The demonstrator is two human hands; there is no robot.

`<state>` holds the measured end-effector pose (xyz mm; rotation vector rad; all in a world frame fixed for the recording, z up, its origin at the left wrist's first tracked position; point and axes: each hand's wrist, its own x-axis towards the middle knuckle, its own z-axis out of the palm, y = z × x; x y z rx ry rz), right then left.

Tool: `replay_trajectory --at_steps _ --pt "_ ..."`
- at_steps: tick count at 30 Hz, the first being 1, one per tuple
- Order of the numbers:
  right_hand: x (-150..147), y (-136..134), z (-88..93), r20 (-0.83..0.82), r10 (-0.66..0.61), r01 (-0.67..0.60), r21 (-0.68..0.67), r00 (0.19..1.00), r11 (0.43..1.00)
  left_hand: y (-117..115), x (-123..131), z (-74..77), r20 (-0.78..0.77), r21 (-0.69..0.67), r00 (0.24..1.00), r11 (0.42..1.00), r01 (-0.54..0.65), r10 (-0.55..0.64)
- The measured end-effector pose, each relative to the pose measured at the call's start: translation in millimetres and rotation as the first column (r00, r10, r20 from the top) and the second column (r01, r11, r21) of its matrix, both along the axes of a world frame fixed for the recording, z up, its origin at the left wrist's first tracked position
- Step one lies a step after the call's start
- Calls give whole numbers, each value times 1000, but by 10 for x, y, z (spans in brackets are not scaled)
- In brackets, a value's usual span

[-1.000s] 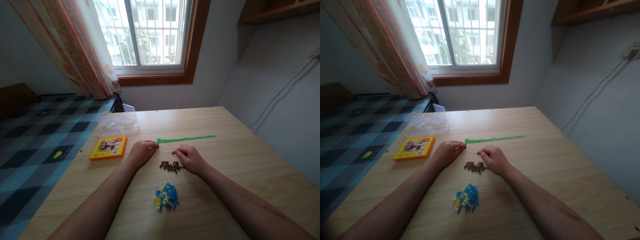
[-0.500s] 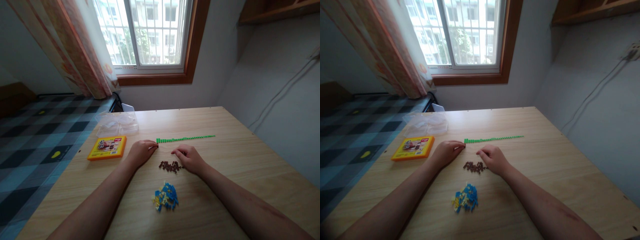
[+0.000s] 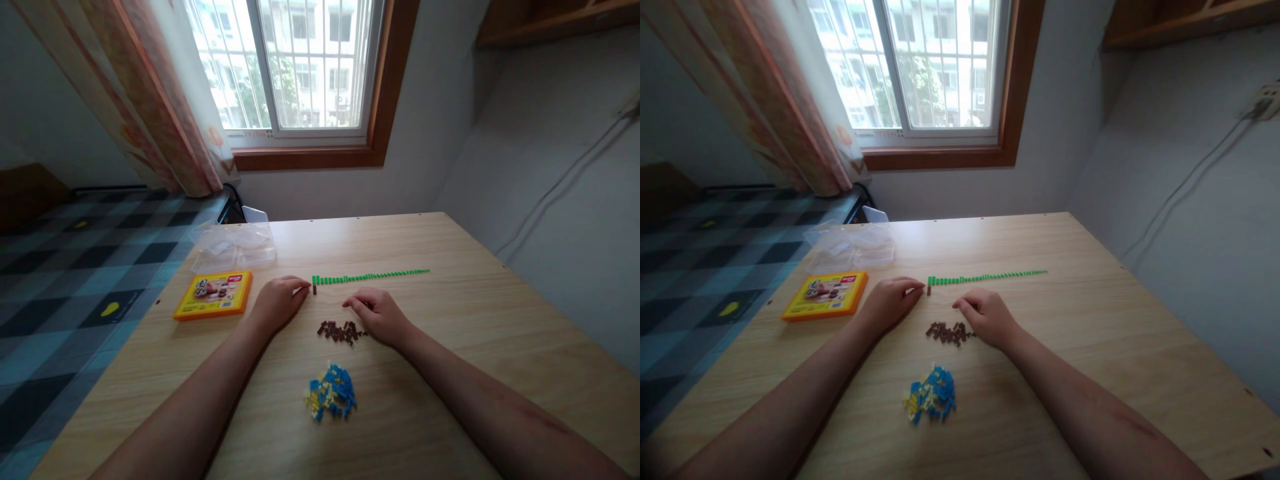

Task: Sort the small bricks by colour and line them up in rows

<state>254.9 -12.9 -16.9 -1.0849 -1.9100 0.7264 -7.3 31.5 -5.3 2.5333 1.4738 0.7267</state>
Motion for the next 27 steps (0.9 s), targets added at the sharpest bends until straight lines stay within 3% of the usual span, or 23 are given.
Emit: replay_trajectory --at_steps 27 --pt "17 19 -13 -5 -12 12 0 1000 1000 -56 44 24 -37 26 998 998 52 -51"
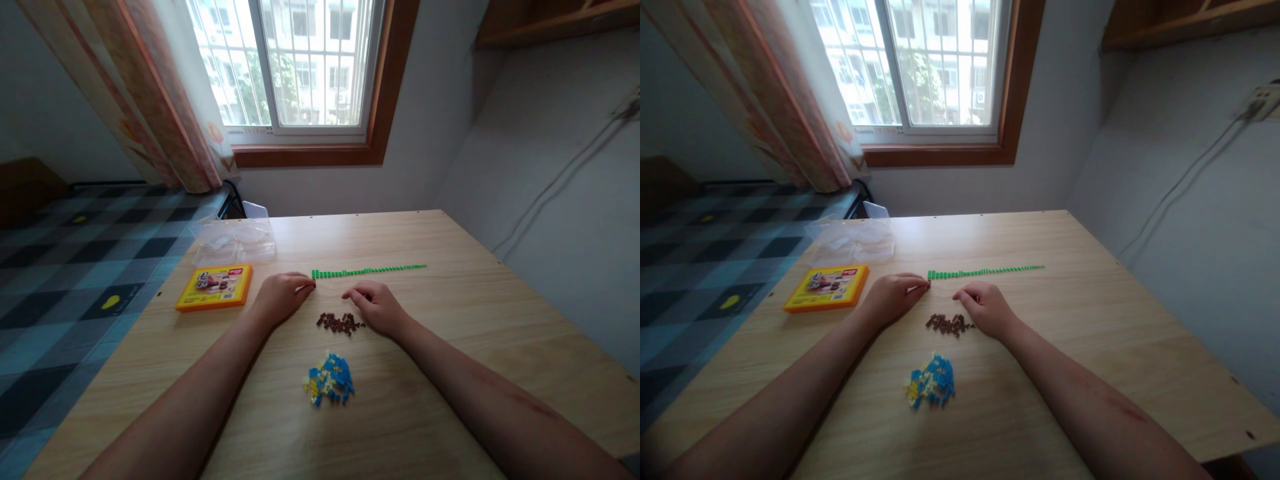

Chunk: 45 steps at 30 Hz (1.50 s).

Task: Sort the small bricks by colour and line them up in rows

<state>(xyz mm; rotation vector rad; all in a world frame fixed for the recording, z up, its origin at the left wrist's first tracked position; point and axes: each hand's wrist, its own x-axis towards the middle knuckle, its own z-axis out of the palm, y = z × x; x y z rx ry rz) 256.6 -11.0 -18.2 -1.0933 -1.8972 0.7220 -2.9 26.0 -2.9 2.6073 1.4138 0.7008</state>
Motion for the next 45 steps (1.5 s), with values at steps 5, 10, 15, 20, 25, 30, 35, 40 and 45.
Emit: replay_trajectory --at_steps 5,10,15,20,25,30,35,40,45 --pt "-1 4 -6 -10 6 -6 -5 1000 1000 6 -8 -17 -7 11 1000 1000 3 -3" --pt "0 8 -16 -6 5 -5 -5 1000 1000 9 -12 -17 -57 1 998 1000 -7 7" --pt "-3 6 -16 -5 8 -8 -2 1000 1000 9 -11 -11 -71 -4 997 1000 -10 9" --pt "-3 0 -6 -6 8 -8 0 1000 1000 10 -8 1 -78 -23 997 1000 -13 11" --pt "-2 1 -6 -4 10 -10 0 1000 1000 14 -3 5 -76 -19 997 1000 -18 16" --pt "-2 8 -15 -3 7 -7 0 1000 1000 12 -6 2 -57 -13 998 1000 -8 8" --pt "1 9 -18 -6 6 -6 5 1000 1000 11 -20 -5 5 22 1000 1000 -11 10" --pt "25 34 -16 -7 30 -30 -17 1000 999 23 -35 3 63 51 998 998 -20 17" --pt "62 76 -18 18 115 -113 -74 993 991 9 -53 58 71 18 996 998 -57 56"
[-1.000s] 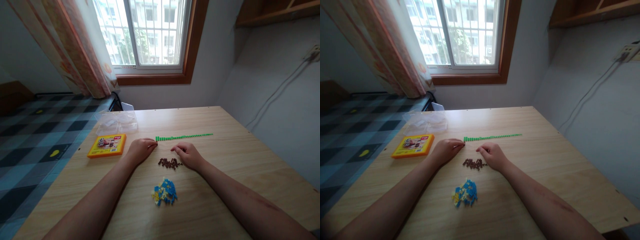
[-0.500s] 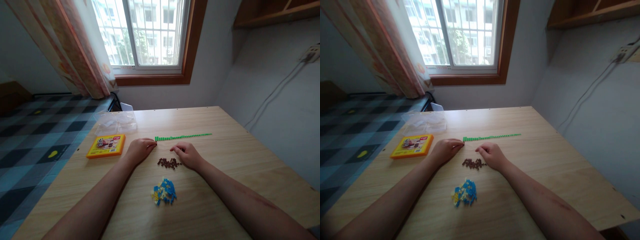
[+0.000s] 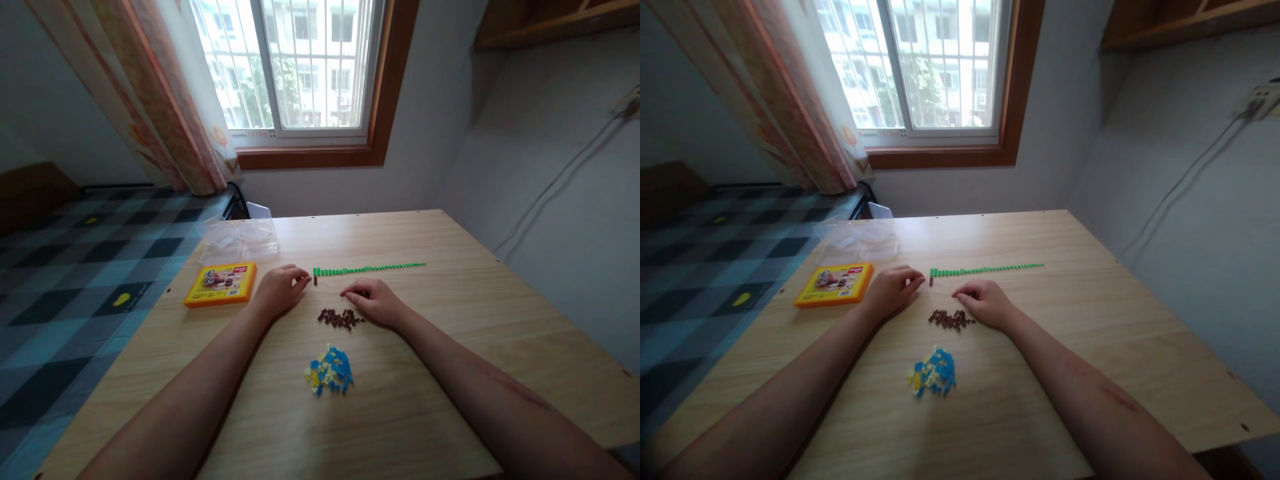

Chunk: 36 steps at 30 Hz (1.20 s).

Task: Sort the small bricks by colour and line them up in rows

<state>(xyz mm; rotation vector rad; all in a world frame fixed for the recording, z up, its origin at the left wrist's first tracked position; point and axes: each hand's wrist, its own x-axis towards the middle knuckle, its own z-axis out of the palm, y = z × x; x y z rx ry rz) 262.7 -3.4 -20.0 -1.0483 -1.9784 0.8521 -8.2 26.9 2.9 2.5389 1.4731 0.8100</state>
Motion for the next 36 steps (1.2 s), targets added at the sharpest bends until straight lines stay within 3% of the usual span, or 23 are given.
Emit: replay_trajectory --at_steps 7,15,23,28,36 --pt "10 17 -5 -2 10 -10 17 1000 1000 -64 57 77 -70 -131 987 982 137 -147" --pt "-6 -24 -49 137 151 -170 144 979 975 -75 85 107 -248 -194 953 973 127 -174" --pt "-22 -21 -22 242 142 -192 197 960 961 -113 126 142 -324 -221 921 964 147 -215" --pt "-43 -25 -21 279 82 -143 205 957 968 -115 134 146 -336 -214 917 965 149 -216" --pt "-65 -31 -23 249 39 -96 222 968 970 -142 155 185 -323 -221 921 964 151 -218"
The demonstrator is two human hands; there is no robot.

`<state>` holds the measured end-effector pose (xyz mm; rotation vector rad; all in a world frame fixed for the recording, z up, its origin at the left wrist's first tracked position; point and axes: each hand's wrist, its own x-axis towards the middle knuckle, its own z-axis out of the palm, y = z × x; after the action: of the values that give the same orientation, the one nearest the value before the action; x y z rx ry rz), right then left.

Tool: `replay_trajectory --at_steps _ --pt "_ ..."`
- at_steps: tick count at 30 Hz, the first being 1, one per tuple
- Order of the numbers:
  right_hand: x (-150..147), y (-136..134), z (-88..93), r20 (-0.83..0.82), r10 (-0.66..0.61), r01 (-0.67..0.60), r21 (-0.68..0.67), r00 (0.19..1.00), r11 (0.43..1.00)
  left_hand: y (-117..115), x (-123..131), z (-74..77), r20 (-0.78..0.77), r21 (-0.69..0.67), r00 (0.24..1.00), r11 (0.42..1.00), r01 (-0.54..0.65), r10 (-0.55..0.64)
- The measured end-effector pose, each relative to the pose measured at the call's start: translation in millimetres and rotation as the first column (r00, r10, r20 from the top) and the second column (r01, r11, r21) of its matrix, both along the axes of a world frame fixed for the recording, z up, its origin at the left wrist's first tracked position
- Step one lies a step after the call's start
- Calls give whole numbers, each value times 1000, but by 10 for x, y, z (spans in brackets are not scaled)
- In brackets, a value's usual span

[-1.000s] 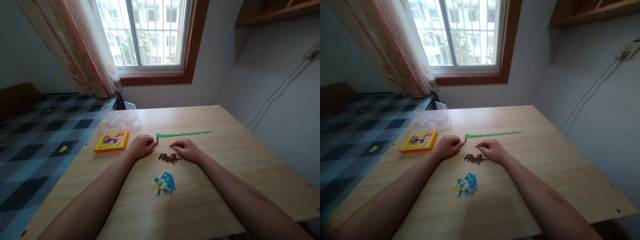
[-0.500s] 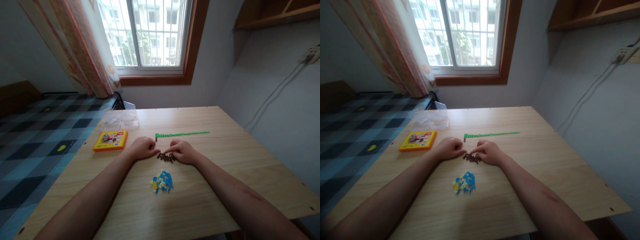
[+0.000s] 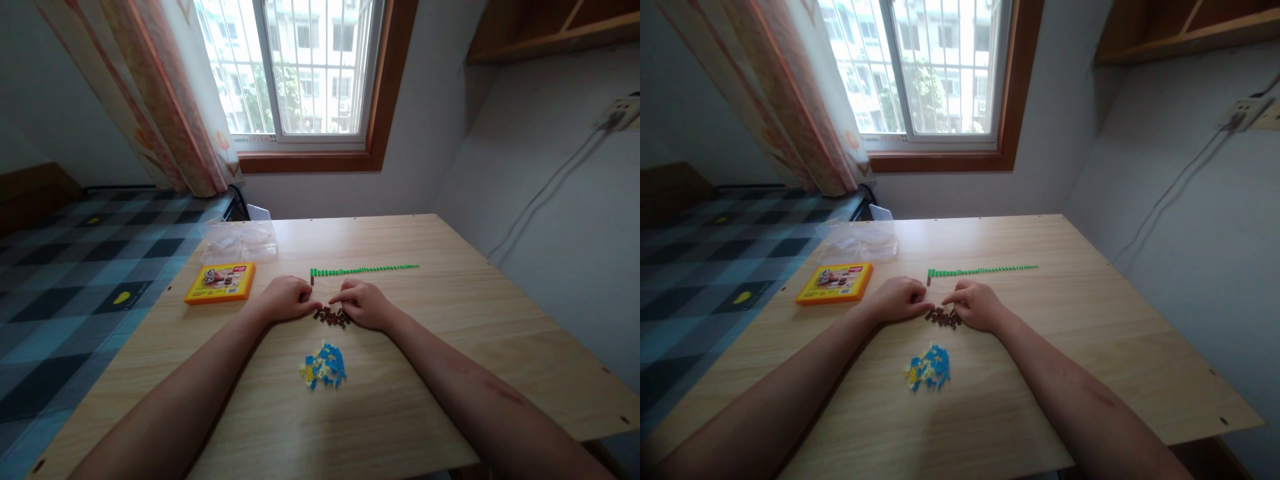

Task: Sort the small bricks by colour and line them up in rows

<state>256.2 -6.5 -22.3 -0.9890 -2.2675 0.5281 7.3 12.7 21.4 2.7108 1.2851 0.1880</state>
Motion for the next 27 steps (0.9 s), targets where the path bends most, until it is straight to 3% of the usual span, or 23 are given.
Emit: replay_trajectory --at_steps 9,18,27 --pt "17 -24 16 -25 114 -114 11 993 993 -6 9 17 -24 -18 1000 1000 -13 13" --pt "15 -34 24 25 142 -143 34 990 989 -5 -2 29 8 -45 1000 999 -9 10" --pt "-3 -78 94 26 105 -105 10 994 994 24 -62 91 40 -214 999 976 -23 33"
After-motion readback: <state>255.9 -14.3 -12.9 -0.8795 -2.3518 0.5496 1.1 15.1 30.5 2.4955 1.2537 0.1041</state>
